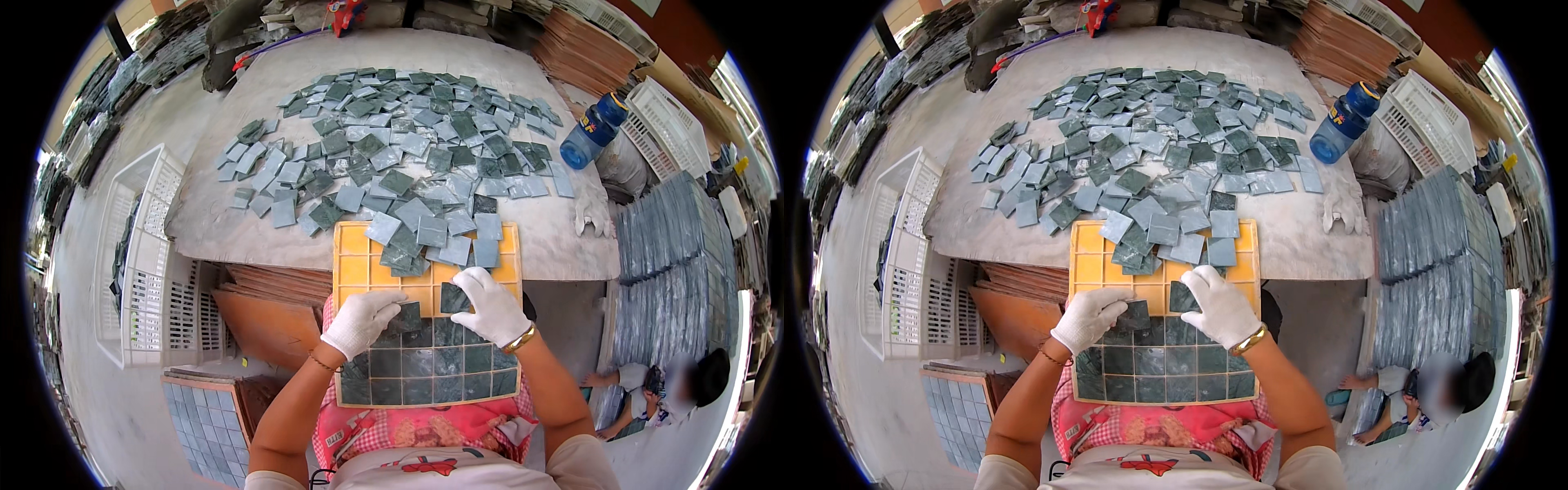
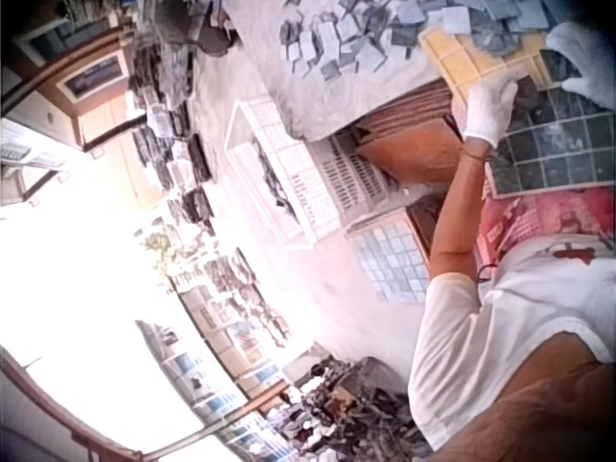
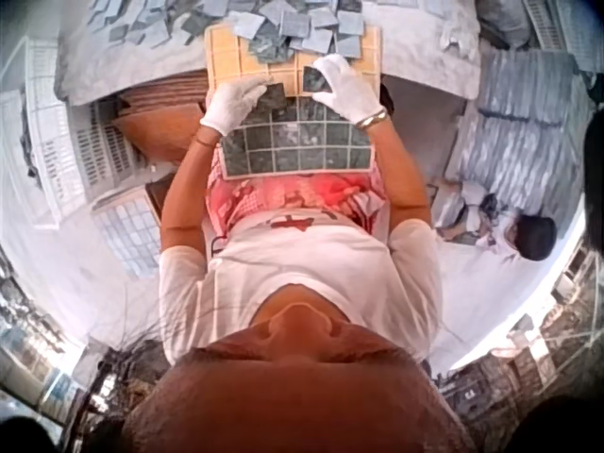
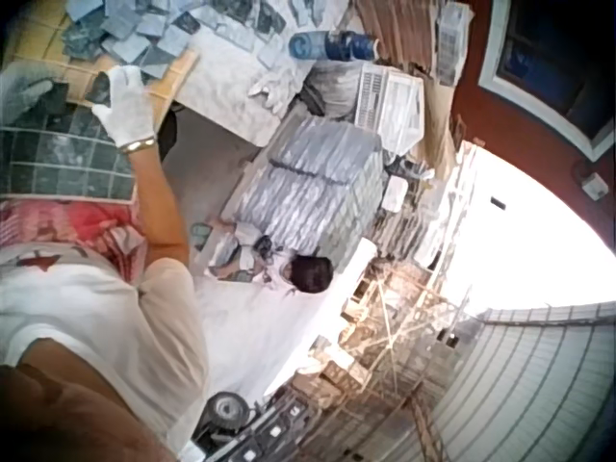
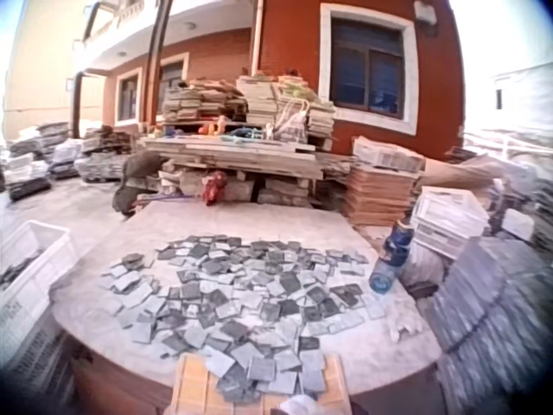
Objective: The person places small square tiles into a yellow grid frame on a workbench, then flips the frame to reveal a completed tile sheet. They repeat the process with a second frame, arranging tiles by hand.
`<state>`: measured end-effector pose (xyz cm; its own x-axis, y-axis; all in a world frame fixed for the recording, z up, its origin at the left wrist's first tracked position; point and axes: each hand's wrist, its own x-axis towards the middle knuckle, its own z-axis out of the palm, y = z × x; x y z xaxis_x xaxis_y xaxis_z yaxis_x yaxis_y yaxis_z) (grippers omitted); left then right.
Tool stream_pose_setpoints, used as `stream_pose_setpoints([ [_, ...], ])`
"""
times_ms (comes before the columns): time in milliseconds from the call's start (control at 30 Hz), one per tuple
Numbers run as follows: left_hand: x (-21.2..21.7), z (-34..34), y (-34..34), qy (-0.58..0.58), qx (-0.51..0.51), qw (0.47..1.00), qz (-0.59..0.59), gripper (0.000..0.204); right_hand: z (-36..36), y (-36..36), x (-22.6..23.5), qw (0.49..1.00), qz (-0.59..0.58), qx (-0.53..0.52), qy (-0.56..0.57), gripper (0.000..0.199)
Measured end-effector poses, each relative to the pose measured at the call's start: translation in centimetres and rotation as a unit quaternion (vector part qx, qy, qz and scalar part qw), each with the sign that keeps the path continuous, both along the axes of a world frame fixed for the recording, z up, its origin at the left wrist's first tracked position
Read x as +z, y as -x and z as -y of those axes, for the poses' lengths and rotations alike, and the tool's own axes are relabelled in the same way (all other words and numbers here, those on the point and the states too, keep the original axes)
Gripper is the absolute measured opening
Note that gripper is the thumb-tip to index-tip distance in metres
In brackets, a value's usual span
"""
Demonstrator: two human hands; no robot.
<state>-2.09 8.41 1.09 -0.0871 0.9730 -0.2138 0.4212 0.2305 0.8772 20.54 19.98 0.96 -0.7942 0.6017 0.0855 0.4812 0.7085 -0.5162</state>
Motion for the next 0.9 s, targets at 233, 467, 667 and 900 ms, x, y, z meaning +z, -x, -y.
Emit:
stream_pose_setpoints([
  [233, -2.5, -0.4, -1.7, -0.117, -0.012, 0.969, -0.219, 0.05, -0.6, 0.4, -0.9, 1.0, 0.012, 0.003, 0.012, 0.052],
  [467, -2.4, -0.7, -2.2, -0.138, -0.066, 0.955, -0.254, 0.05, 0.2, 0.2, -1.8, 1.0, -0.002, 0.024, 0.007, 0.041],
  [667, -2.2, -1.1, -1.8, -0.172, -0.104, 0.951, -0.236, 0.045, -0.2, 0.3, -1.6, 0.985, -0.084, -0.001, 0.153, 0.04],
  [900, -1.9, -1.0, 0.7, -0.185, 0.093, 0.937, -0.28, 0.044, -3.2, -2.3, -0.2, 0.983, -0.036, -0.178, 0.004, 0.043],
])
